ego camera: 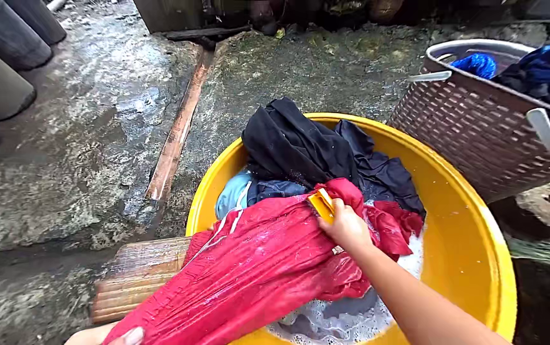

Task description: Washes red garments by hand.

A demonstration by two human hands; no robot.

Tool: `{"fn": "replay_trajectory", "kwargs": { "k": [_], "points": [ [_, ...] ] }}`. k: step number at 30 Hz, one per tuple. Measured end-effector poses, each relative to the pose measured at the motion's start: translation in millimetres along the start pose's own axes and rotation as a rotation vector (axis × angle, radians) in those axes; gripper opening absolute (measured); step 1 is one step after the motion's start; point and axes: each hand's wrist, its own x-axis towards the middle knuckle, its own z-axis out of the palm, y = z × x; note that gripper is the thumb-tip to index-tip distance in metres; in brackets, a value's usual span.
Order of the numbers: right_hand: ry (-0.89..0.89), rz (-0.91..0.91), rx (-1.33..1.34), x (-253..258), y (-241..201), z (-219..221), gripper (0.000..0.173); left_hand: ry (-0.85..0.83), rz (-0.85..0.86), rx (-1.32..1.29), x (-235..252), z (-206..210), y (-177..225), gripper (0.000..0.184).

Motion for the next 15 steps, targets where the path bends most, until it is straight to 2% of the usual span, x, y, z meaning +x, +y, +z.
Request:
{"fn": "replay_trajectory", "kwargs": {
  "k": [3,6,8,11,15],
  "points": [
    [0.090,0.051,0.325,-5,13,-17,0.059,0.129,-0.143,0.156,14,14,-9,0.024],
    [-0.043,0.166,0.542,-17,0,6,0.055,0.177,-0.253,0.243,31,36,-9,0.022],
    [-0.111,0.169,0.468,-21,-14,15,0.057,0.225,-0.198,0.219,46,47,-10,0.022],
    [0.021,0.140,0.571,-23,-5,-3,0.050,0.319,-0.033,0.059,69,55,-6,0.023],
    [0.341,0.057,0.717,-34,35,-94,0.046,0.304,0.092,-0.331,99,64,23,0.028]
  ]
}}
